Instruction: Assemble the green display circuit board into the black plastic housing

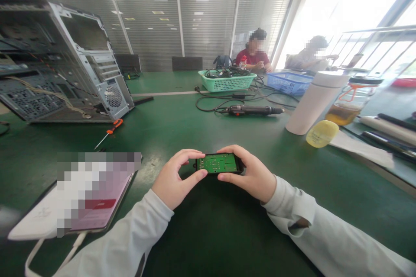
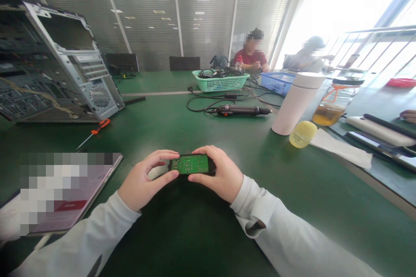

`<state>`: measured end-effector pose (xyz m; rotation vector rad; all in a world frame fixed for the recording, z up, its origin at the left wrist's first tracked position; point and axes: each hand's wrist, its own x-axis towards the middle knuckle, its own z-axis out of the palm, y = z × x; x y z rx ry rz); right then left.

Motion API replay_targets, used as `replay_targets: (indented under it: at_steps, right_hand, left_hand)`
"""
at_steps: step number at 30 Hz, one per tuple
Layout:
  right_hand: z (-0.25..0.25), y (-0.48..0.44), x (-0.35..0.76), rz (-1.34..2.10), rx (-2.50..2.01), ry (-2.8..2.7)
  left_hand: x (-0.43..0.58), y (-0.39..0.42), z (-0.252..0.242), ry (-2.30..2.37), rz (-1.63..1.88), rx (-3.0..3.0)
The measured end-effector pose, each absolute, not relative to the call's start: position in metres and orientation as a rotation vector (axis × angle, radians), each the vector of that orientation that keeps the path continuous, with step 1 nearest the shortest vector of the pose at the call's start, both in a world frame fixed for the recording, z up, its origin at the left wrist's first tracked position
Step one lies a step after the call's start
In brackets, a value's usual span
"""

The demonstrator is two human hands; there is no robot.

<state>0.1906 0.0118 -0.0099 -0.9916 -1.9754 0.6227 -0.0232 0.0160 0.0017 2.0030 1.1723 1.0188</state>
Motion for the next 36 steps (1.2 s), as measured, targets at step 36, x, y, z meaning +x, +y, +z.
replay_targets:
  at_steps: [36]
  right_hand:
    - [0.003, 0.001, 0.181, 1.024, -0.907, -1.857]
  left_hand:
    - [-0.018, 0.003, 0.016, 1.188, 0.815, 2.247]
